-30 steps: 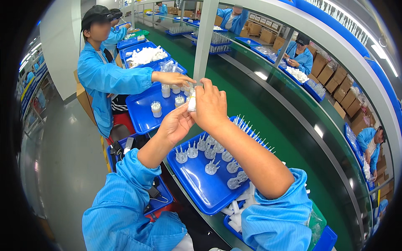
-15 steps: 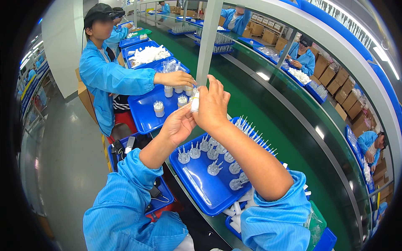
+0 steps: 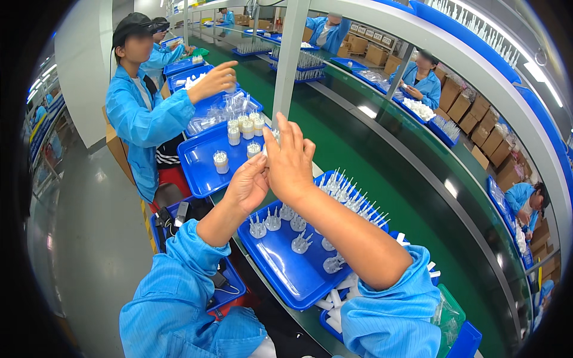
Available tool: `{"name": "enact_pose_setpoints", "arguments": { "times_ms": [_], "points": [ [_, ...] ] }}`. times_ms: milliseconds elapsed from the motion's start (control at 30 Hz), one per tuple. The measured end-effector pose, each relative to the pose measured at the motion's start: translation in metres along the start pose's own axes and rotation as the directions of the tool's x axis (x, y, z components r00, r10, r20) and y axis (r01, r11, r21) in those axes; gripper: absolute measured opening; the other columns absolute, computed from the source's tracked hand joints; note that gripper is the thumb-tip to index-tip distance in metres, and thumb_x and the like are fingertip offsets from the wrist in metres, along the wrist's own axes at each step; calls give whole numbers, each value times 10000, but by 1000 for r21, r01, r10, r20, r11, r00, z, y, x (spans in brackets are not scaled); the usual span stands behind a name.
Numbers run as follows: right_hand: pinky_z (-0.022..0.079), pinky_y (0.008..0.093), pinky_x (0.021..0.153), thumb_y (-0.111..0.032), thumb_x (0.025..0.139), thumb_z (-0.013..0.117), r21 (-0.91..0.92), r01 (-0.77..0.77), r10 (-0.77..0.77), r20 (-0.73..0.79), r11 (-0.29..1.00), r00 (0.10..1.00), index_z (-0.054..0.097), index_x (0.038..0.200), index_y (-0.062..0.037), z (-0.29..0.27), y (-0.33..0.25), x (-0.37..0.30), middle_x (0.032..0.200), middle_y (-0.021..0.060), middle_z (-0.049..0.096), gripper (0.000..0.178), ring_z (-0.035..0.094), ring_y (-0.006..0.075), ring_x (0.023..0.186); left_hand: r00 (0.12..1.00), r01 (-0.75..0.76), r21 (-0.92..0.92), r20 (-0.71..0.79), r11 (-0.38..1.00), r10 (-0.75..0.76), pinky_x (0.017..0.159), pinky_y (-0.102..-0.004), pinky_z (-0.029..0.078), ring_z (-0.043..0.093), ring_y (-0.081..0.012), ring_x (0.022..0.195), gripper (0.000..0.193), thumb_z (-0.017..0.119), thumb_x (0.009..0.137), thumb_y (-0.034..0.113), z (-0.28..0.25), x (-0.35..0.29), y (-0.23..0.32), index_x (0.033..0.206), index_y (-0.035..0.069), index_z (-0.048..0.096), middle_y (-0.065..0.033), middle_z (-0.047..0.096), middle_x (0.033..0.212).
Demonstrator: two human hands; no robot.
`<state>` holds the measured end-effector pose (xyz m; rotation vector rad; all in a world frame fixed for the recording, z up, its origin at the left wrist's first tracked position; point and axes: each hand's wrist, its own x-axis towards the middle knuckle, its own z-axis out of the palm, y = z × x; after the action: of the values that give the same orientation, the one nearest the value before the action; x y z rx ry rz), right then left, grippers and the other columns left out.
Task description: The person assembles components by inserting foam pieces onto a plastic stand, sliding clear plastic tubes over the foam pieces, and securing the bundled unit with a rubber band.
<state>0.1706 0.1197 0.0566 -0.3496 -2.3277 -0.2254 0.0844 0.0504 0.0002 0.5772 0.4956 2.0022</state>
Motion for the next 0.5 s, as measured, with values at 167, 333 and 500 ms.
{"name": "enact_pose_setpoints", "arguments": {
  "times_ms": [167,333,500],
  "points": [
    [269,453,925,-111,585,737,174,-6,0,33,985,999,450,1289,-169,-55,-9,-19,1398,186,264,763,276,352,1265,994,97,-157,70,983,-87,872,-361,479,557,-259,1022,355,475,928,177,-7,-5,6,1262,80,405,-131,540,1147],
    [282,450,906,-113,580,740,149,164,-185,141,975,973,506,1236,-178,-117,-5,-73,1371,178,313,699,348,355,1214,997,69,-239,59,968,-57,887,-413,492,545,-352,1045,374,390,962,232,-21,-4,14,1304,91,333,-216,499,1170],
    [289,456,899,-111,610,732,85,14,-45,369,996,928,570,1147,-145,-179,-2,-146,1341,206,320,561,345,392,1202,995,97,-325,51,941,-84,869,-371,509,568,-317,997,393,465,935,229,-31,-1,15,1254,13,390,-229,516,1136]
  ]
}}
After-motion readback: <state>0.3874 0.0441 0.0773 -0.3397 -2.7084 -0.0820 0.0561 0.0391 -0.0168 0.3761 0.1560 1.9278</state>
